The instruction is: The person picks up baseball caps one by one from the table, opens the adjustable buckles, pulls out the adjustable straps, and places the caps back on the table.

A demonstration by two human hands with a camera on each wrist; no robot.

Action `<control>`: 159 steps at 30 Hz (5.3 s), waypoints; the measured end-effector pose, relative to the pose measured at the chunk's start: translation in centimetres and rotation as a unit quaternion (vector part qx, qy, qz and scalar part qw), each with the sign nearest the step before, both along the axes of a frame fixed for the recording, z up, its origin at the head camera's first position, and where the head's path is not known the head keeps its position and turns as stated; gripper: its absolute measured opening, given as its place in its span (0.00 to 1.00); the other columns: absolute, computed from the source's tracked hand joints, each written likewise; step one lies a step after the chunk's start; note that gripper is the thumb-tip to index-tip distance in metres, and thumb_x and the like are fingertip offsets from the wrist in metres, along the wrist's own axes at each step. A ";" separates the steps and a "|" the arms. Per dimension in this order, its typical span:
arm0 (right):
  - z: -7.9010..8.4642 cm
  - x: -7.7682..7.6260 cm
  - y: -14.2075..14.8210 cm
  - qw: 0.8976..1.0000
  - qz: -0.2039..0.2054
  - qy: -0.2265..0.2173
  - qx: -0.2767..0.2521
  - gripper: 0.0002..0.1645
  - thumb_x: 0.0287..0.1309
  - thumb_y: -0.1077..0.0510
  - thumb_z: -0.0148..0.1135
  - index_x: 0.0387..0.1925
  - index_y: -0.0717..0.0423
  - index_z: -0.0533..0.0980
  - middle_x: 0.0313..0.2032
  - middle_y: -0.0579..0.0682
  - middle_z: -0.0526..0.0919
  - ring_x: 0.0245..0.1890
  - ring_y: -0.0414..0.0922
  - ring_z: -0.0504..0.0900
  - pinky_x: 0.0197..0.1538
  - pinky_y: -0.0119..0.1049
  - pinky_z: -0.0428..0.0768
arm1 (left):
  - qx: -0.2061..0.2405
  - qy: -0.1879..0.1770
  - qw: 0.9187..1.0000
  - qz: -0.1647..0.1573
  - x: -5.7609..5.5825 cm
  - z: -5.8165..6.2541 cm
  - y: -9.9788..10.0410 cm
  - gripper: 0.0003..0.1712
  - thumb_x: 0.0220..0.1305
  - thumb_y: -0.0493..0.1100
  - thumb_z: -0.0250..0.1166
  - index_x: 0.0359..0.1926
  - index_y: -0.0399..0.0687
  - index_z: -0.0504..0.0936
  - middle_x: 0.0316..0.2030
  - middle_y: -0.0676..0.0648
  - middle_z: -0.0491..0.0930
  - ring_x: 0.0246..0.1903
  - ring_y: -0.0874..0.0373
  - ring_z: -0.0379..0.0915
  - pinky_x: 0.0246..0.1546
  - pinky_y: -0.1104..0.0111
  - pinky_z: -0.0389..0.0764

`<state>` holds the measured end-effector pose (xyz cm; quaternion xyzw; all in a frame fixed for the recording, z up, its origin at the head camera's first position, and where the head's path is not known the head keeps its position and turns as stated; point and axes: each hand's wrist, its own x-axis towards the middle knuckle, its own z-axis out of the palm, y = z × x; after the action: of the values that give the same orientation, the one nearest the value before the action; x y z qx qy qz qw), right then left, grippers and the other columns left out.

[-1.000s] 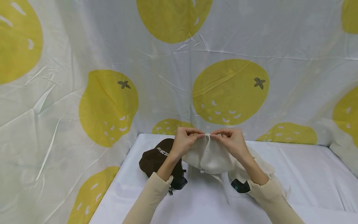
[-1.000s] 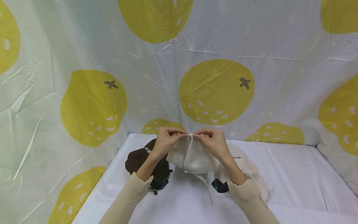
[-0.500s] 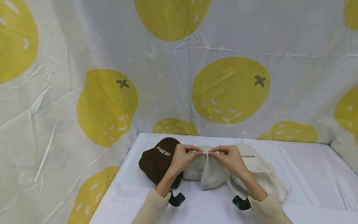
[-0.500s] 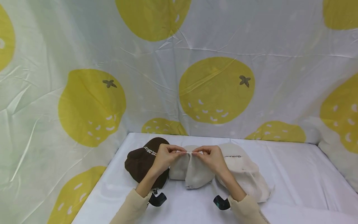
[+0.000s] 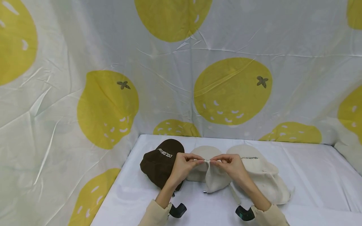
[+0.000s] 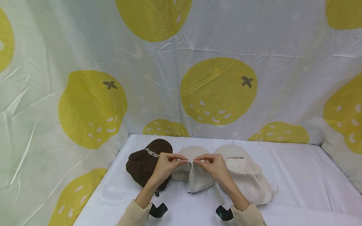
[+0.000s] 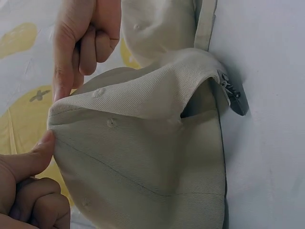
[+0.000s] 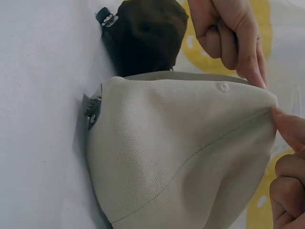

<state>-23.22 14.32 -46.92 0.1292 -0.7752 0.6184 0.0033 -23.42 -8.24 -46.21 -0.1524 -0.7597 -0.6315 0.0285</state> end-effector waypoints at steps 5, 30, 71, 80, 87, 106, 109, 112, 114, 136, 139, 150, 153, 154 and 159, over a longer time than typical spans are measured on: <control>-0.3 0.2 -0.2 1.000 0.005 -0.011 0.019 0.12 0.58 0.53 0.76 0.38 0.58 0.90 0.15 0.41 0.65 0.19 0.33 0.60 0.24 0.26 0.60 | 0.002 -0.013 1.000 0.007 0.2 -0.8 -0.1 0.05 0.58 0.37 0.78 0.33 0.38 0.93 0.11 0.50 0.66 0.15 0.69 0.51 0.19 0.76 0.55; -0.4 1.6 1.6 0.998 0.000 0.006 0.058 0.14 0.56 0.50 0.78 0.42 0.52 0.90 0.14 0.38 0.58 0.16 0.32 0.54 0.20 0.26 0.57 | 0.042 -0.028 0.999 -0.007 1.2 -0.7 -0.5 0.06 0.59 0.36 0.77 0.37 0.40 0.93 0.16 0.41 0.76 0.18 0.69 0.55 0.20 0.78 0.58; 0.7 5.9 16.9 0.966 -0.157 0.034 0.203 0.21 0.64 0.45 0.72 0.54 0.51 0.86 0.16 0.36 0.57 0.18 0.35 0.58 0.21 0.37 0.63 | -0.043 0.068 0.991 -0.104 1.5 0.2 15.6 0.08 0.56 0.32 0.77 0.39 0.35 0.92 0.09 0.58 0.55 0.13 0.74 0.45 0.16 0.81 0.53; -0.9 6.8 18.3 0.970 -0.152 0.020 0.190 0.21 0.66 0.49 0.71 0.55 0.55 0.85 0.16 0.36 0.58 0.16 0.36 0.57 0.19 0.37 0.62 | -0.040 0.042 0.994 -0.094 1.3 -1.0 16.9 0.09 0.55 0.33 0.78 0.38 0.36 0.92 0.08 0.59 0.56 0.11 0.75 0.45 0.15 0.81 0.52; -1.4 6.9 18.4 0.974 -0.138 -0.001 0.181 0.22 0.67 0.49 0.69 0.57 0.55 0.85 0.16 0.36 0.60 0.16 0.36 0.58 0.20 0.38 0.64 | -0.050 0.036 0.995 -0.081 1.3 -1.5 17.2 0.08 0.54 0.33 0.79 0.37 0.36 0.92 0.08 0.60 0.57 0.11 0.76 0.46 0.15 0.82 0.52; -2.3 6.9 17.7 0.972 -0.155 0.027 0.175 0.16 0.65 0.51 0.72 0.48 0.55 0.88 0.14 0.36 0.61 0.18 0.38 0.60 0.21 0.37 0.64 | -0.050 0.029 0.996 -0.075 1.1 -2.3 17.4 0.05 0.54 0.33 0.79 0.33 0.38 0.93 0.15 0.43 0.83 0.12 0.76 0.48 0.16 0.82 0.55; -2.3 6.8 17.6 0.970 -0.163 0.033 0.176 0.15 0.64 0.51 0.73 0.46 0.55 0.89 0.15 0.36 0.61 0.17 0.37 0.60 0.20 0.37 0.64 | -0.048 0.032 0.996 -0.074 1.1 -2.3 17.5 0.04 0.54 0.33 0.79 0.33 0.38 0.93 0.26 0.41 0.89 0.13 0.78 0.51 0.17 0.83 0.57; -2.3 6.8 17.6 0.969 -0.169 0.043 0.172 0.13 0.63 0.53 0.73 0.44 0.56 0.89 0.14 0.38 0.61 0.17 0.37 0.60 0.19 0.37 0.63 | -0.046 0.033 0.996 -0.073 1.1 -2.4 17.5 0.04 0.54 0.33 0.79 0.33 0.38 0.93 0.29 0.41 0.91 0.15 0.79 0.56 0.18 0.84 0.60; -2.3 6.8 17.5 0.970 -0.171 0.049 0.168 0.12 0.62 0.55 0.74 0.44 0.57 0.90 0.14 0.39 0.61 0.17 0.37 0.60 0.19 0.37 0.62 | -0.041 0.031 0.996 -0.074 1.1 -2.4 17.6 0.04 0.54 0.33 0.78 0.33 0.37 0.93 0.31 0.42 0.91 0.17 0.81 0.61 0.19 0.85 0.64; -0.9 7.7 17.1 0.964 -0.191 0.079 0.167 0.09 0.60 0.56 0.76 0.40 0.57 0.90 0.13 0.43 0.57 0.14 0.39 0.55 0.17 0.36 0.60 | 0.033 0.010 0.993 -0.111 1.2 -1.4 17.3 0.05 0.55 0.30 0.77 0.33 0.32 0.92 0.32 0.36 0.90 0.21 0.79 0.68 0.23 0.85 0.69; -0.5 8.1 17.1 0.964 -0.194 0.076 0.163 0.09 0.60 0.56 0.76 0.40 0.57 0.90 0.14 0.44 0.55 0.15 0.42 0.54 0.19 0.36 0.60 | 0.041 0.005 0.992 -0.116 1.4 -1.0 17.1 0.05 0.55 0.31 0.77 0.34 0.32 0.92 0.32 0.36 0.90 0.18 0.78 0.64 0.21 0.84 0.65; 1.6 9.5 16.6 0.970 -0.190 0.083 0.128 0.09 0.61 0.61 0.74 0.42 0.61 0.89 0.14 0.46 0.54 0.18 0.49 0.51 0.19 0.36 0.59 | 0.034 0.029 0.989 -0.144 2.5 1.4 15.7 0.06 0.57 0.35 0.78 0.35 0.35 0.92 0.20 0.36 0.85 0.14 0.74 0.48 0.15 0.79 0.53; 2.2 9.9 16.2 0.972 -0.187 0.080 0.117 0.09 0.61 0.62 0.73 0.42 0.62 0.88 0.14 0.46 0.53 0.17 0.50 0.50 0.18 0.38 0.58 | 0.044 0.023 0.988 -0.149 3.0 2.0 15.2 0.07 0.56 0.35 0.78 0.36 0.35 0.92 0.19 0.34 0.83 0.13 0.73 0.47 0.15 0.79 0.52; 2.5 10.1 16.0 0.973 -0.187 0.079 0.113 0.08 0.61 0.62 0.73 0.41 0.62 0.88 0.14 0.46 0.53 0.17 0.50 0.49 0.18 0.39 0.58 | 0.048 0.020 0.987 -0.152 3.1 2.2 15.0 0.06 0.56 0.34 0.78 0.35 0.35 0.92 0.20 0.34 0.84 0.13 0.72 0.47 0.15 0.79 0.51; 3.6 11.2 15.0 0.973 -0.189 0.081 0.103 0.07 0.61 0.63 0.73 0.41 0.61 0.88 0.14 0.46 0.54 0.17 0.50 0.50 0.19 0.37 0.61 | 0.064 0.018 0.983 -0.169 3.9 3.1 14.1 0.07 0.57 0.34 0.77 0.36 0.33 0.92 0.23 0.34 0.86 0.12 0.71 0.47 0.15 0.78 0.52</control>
<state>-12.05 29.33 -43.33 0.0292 -0.8422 0.5109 0.1696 -19.57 5.84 -43.07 -0.2876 -0.6802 -0.6720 -0.0553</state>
